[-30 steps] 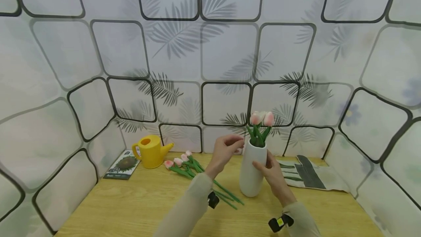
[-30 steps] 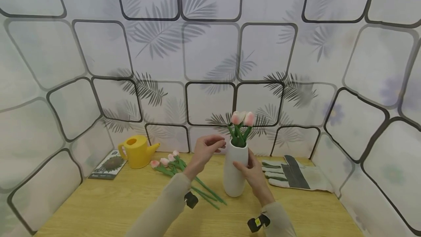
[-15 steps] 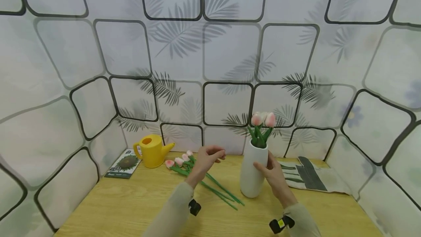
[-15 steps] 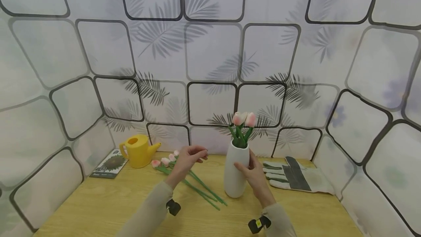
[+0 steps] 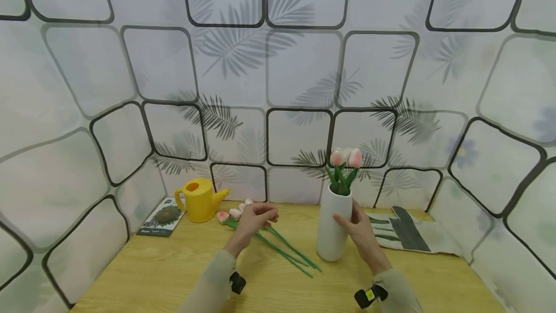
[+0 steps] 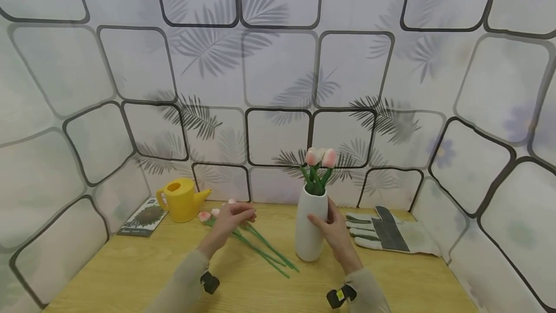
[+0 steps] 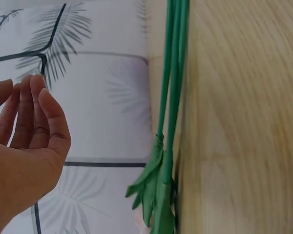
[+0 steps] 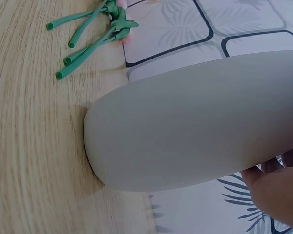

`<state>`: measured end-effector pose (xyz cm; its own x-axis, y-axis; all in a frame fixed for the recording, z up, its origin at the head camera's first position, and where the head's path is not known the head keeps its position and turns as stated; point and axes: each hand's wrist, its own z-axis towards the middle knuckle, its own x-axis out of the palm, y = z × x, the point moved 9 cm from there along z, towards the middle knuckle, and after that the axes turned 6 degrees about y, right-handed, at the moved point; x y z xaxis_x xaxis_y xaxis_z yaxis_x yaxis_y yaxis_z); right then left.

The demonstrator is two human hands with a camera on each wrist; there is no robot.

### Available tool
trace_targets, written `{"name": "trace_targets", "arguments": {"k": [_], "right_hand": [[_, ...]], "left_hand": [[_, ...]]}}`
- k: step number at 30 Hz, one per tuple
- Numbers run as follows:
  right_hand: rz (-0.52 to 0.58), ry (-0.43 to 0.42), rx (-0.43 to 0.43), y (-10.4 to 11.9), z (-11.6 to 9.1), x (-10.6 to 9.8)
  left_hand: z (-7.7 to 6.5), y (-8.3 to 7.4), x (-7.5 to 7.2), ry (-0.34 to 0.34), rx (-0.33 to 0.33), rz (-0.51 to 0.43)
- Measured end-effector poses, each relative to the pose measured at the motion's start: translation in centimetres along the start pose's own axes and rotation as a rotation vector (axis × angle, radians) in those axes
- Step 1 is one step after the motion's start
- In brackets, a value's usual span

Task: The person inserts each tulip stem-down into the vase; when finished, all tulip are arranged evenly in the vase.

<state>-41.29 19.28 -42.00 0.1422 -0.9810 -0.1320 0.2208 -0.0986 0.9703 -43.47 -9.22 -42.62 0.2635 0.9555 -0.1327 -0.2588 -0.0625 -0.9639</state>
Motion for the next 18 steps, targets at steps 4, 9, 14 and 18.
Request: {"name": "trace_targets", "arguments": {"k": [4, 9, 14, 18], "right_hand": [[0.0, -0.001, 0.001, 0.0, 0.0, 0.1], [-0.003, 0.0, -0.002, 0.1, -0.1, 0.1], [0.002, 0.001, -0.002, 0.1, -0.1, 0.0], [0.006, 0.003, -0.003, 0.1, 0.0, 0.0]], "left_hand": [[-0.3, 0.9, -1.0, -0.009, -0.028, 0.013], [-0.6, 1.8, -2.1, -0.009, -0.062, 0.038], [-0.8, 2.6, -3.4, -0.025, -0.097, 0.06], [-0.9, 3.3, -4.1, -0.023, -0.125, 0.083]]}}
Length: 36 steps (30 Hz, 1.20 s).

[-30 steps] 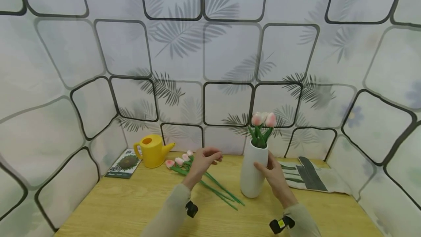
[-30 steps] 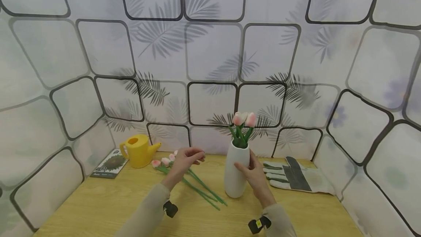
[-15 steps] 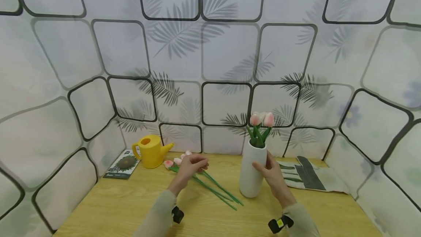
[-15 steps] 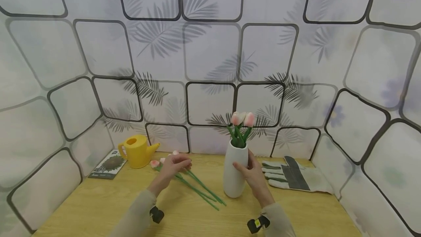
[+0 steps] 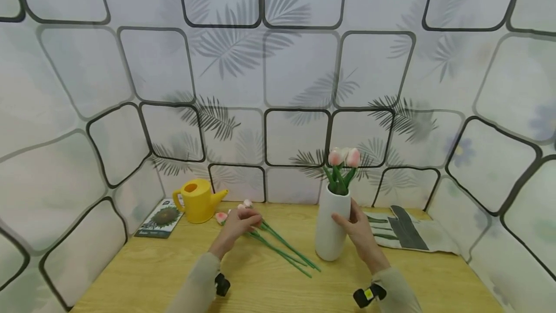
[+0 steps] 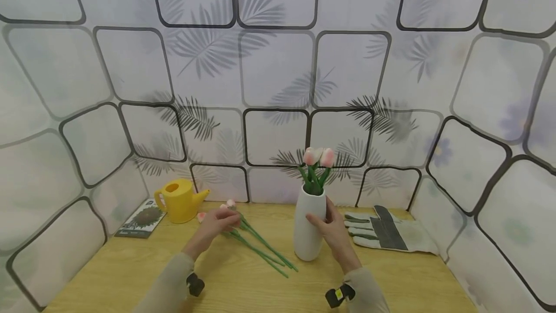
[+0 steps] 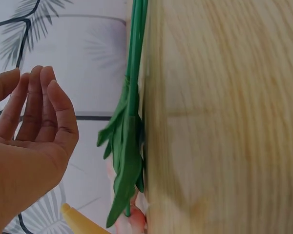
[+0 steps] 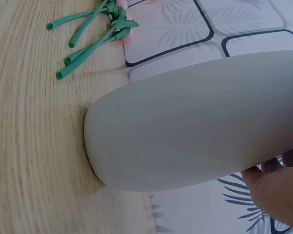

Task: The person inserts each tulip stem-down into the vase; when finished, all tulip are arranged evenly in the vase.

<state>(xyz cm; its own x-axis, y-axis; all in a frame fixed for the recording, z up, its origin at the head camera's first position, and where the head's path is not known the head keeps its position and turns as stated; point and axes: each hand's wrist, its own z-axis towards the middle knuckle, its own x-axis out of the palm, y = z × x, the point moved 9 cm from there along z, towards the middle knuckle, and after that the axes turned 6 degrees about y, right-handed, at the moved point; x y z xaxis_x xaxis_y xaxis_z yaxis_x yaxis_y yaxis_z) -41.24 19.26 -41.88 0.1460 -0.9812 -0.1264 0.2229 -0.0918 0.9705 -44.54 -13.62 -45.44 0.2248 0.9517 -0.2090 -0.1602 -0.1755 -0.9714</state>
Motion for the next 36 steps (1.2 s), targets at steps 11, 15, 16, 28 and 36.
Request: {"name": "trace_targets", "arguments": {"k": [11, 15, 16, 28, 36], "right_hand": [[-0.005, 0.002, -0.006, 0.1, 0.0, 0.1], [-0.002, 0.004, -0.001, 0.1, 0.0, 0.1], [-0.001, 0.005, -0.001, 0.2, 0.0, 0.1], [-0.007, 0.007, -0.001, 0.3, 0.0, 0.1], [0.007, 0.006, 0.003, 0.1, 0.0, 0.1]], "left_hand": [[-0.7, 2.9, -1.1, 0.018, -0.189, 0.068], [-0.9, 3.6, -1.4, 0.004, -0.247, 0.064], [-0.9, 3.8, -1.5, -0.001, -0.259, 0.058], [-1.2, 5.3, -1.8, -0.035, -0.385, -0.006], [-1.3, 5.5, -1.6, -0.09, -0.376, -0.042]]}}
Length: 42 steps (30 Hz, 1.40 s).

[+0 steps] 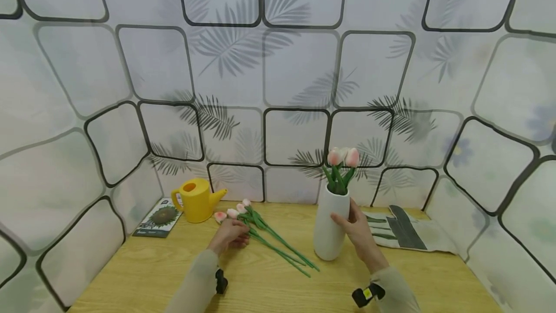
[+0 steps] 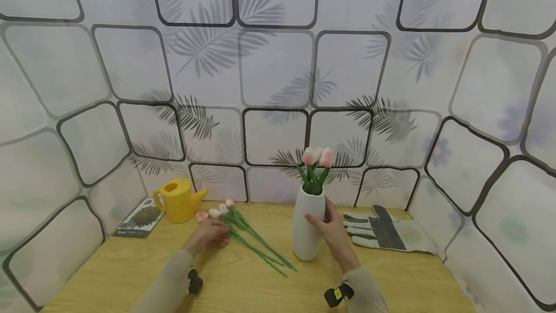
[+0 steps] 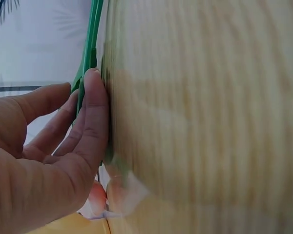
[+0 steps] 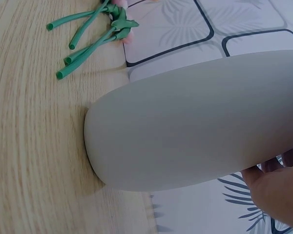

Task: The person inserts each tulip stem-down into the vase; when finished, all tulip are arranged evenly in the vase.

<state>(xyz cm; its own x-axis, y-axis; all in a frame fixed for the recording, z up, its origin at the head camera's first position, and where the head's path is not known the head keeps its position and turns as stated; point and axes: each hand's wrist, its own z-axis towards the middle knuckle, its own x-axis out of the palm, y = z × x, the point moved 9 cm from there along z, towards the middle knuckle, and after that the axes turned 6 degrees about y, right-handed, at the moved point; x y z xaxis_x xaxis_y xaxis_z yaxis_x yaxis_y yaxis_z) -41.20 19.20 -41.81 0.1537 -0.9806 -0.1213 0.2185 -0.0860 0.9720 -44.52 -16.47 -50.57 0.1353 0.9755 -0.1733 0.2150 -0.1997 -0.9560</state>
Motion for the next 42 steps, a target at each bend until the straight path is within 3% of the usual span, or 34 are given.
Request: {"name": "trace_targets", "arguments": {"k": [5, 11, 24, 32, 37, 42], "right_hand": [[0.001, 0.001, -0.001, 0.0, 0.0, 0.1], [-0.002, -0.005, -0.003, 0.1, -0.1, 0.0], [-0.012, -0.002, -0.016, -0.4, 0.0, -0.1], [-0.013, -0.004, -0.012, -0.2, 0.0, 0.0], [0.002, 0.002, -0.006, -0.2, -0.1, 0.0], [0.0, 0.0, -0.003, -0.2, -0.1, 0.0]], "left_hand": [[-0.1, -0.1, -0.6, -0.088, 0.029, -0.062], [-0.6, -1.5, -1.3, -0.212, 0.131, -0.133], [-1.9, -4.0, -0.9, -0.415, 0.287, -0.235], [-2.2, -5.0, -0.7, -0.497, 0.341, -0.295], [-2.5, -5.8, -0.9, -0.514, 0.361, -0.326], [-2.9, -6.8, -0.8, -0.515, 0.414, -0.425]]}}
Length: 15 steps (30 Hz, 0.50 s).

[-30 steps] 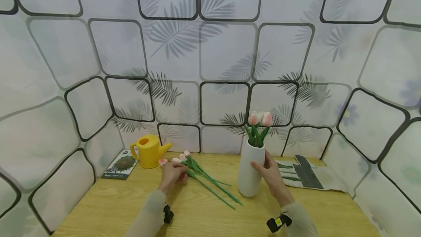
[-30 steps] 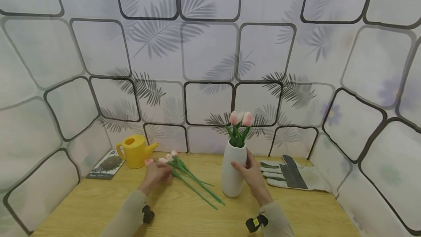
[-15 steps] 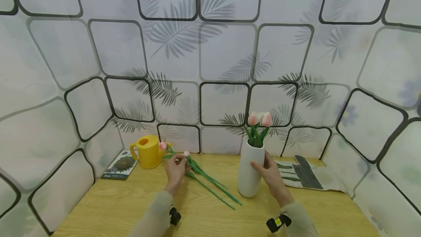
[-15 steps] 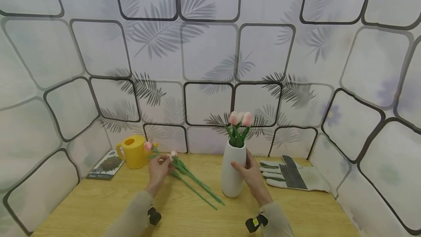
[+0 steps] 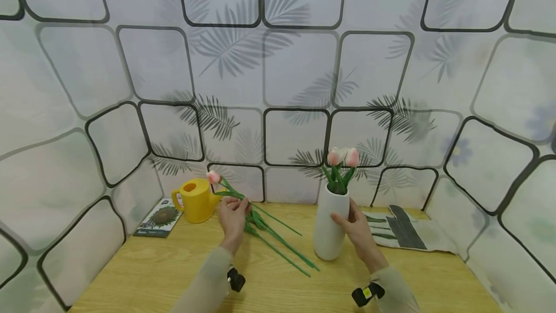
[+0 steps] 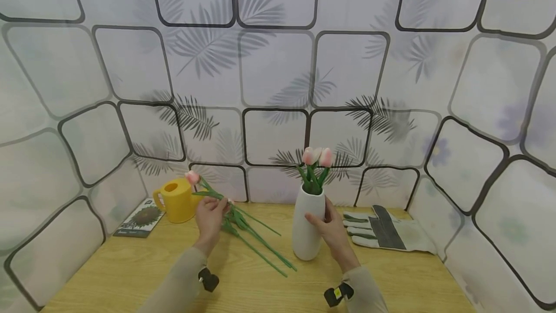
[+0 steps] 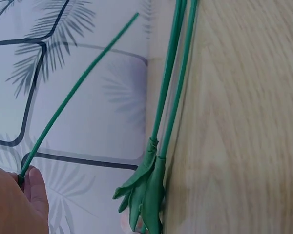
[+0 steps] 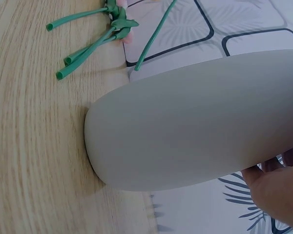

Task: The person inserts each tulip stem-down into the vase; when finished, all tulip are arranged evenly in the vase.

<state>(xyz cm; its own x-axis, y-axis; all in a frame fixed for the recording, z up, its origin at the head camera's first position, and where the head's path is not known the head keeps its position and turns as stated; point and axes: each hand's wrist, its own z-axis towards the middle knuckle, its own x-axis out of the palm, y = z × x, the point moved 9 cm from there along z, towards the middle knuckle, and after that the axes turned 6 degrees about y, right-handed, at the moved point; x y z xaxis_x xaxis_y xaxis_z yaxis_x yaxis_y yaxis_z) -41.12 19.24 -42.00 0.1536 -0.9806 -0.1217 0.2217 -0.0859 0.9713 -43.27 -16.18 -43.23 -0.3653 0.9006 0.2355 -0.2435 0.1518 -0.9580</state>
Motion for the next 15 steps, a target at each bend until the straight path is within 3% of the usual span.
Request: {"name": "trace_targets", "arguments": {"k": [10, 15], "right_hand": [[0.006, -0.001, -0.006, 0.2, 0.0, 0.1], [0.0, -0.004, -0.005, 0.2, -0.1, 0.1]], "left_hand": [[0.2, -1.1, 0.9, -0.01, 0.014, -0.092], [0.1, -2.1, 1.3, 0.001, 0.046, -0.068]]}}
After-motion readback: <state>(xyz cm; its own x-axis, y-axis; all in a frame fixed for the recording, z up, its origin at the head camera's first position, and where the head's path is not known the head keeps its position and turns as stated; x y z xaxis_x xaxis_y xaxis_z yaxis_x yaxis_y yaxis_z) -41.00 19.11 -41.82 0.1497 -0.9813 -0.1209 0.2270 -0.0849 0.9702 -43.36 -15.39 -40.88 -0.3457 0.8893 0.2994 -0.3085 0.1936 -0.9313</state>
